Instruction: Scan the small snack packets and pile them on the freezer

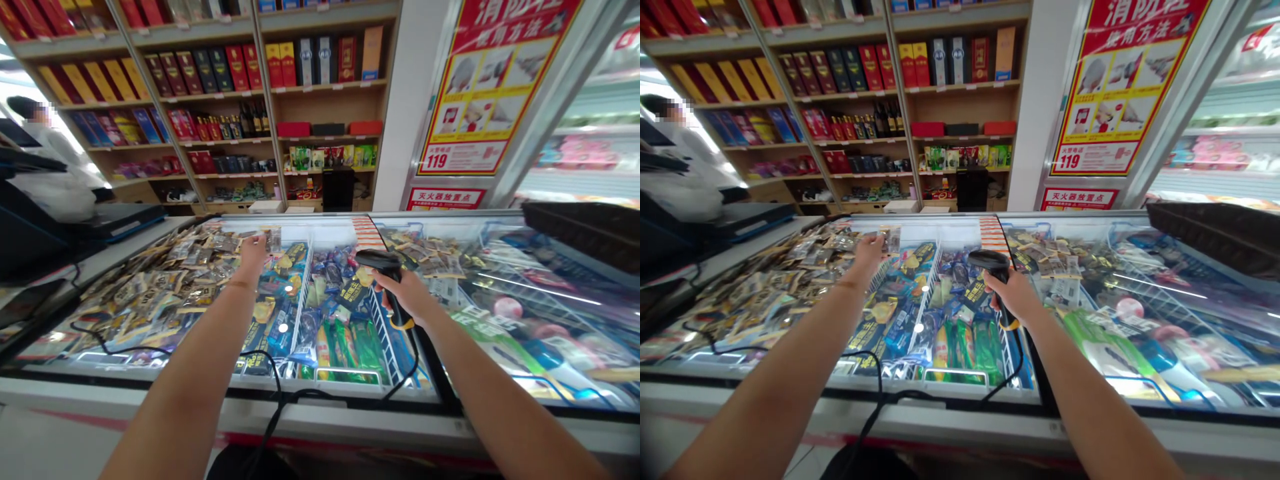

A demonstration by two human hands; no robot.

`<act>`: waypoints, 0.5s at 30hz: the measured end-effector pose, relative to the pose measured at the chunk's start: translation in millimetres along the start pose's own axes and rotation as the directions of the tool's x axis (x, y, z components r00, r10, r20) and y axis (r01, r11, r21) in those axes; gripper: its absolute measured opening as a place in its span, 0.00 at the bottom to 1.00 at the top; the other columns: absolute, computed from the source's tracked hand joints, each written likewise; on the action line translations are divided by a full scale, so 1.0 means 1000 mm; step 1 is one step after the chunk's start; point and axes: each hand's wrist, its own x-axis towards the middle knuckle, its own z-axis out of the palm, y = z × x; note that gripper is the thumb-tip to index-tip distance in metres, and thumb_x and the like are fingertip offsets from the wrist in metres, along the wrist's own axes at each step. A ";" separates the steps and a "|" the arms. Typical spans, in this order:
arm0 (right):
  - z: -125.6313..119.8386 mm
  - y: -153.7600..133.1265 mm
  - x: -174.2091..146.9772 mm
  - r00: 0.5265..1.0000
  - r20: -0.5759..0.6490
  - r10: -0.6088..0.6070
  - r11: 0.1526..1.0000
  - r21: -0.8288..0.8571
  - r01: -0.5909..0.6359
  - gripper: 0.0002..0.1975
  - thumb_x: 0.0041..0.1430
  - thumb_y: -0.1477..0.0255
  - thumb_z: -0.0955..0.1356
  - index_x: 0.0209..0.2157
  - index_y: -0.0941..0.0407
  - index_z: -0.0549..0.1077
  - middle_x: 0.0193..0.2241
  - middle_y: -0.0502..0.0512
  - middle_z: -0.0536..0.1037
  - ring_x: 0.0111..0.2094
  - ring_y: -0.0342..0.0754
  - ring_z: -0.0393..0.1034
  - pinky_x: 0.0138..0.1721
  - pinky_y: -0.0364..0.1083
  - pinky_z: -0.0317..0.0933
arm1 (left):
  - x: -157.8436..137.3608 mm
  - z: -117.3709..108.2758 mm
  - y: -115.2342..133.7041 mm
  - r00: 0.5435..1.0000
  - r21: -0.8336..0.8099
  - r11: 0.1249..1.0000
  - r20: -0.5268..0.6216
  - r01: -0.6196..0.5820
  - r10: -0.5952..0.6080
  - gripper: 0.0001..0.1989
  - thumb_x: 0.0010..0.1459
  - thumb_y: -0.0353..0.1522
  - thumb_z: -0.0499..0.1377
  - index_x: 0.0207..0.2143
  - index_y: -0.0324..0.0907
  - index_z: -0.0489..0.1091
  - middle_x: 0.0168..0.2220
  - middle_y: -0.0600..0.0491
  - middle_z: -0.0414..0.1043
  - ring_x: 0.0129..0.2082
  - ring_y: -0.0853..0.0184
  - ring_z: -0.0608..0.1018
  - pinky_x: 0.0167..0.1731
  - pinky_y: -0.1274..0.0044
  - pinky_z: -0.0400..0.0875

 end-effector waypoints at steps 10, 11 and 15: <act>-0.006 0.007 -0.012 1.000 0.027 -0.014 0.998 0.056 0.012 0.19 0.53 0.56 0.73 0.33 0.57 0.71 0.23 0.50 0.76 0.14 0.42 0.67 0.16 0.42 0.60 | -0.094 0.091 0.039 0.931 -0.676 0.675 0.363 0.296 -0.044 0.08 0.53 0.30 0.61 0.38 0.41 0.74 0.37 0.52 0.78 0.39 0.68 0.80 0.45 0.74 0.74; -0.005 0.007 -0.013 0.999 0.031 -0.024 0.999 0.047 0.023 0.18 0.54 0.56 0.73 0.34 0.57 0.71 0.23 0.50 0.76 0.14 0.42 0.67 0.16 0.42 0.60 | -0.099 0.095 0.037 0.940 -0.703 0.662 0.341 0.261 -0.009 0.08 0.52 0.31 0.62 0.37 0.42 0.74 0.37 0.52 0.79 0.41 0.67 0.79 0.47 0.74 0.73; 0.002 0.005 -0.017 0.999 0.000 -0.049 0.994 -0.099 0.049 0.16 0.56 0.57 0.71 0.33 0.57 0.71 0.20 0.51 0.76 0.13 0.42 0.66 0.17 0.41 0.60 | -0.108 0.100 0.026 0.925 -0.727 0.611 0.378 0.312 -0.022 0.14 0.46 0.34 0.68 0.37 0.42 0.74 0.37 0.52 0.79 0.40 0.66 0.80 0.42 0.75 0.73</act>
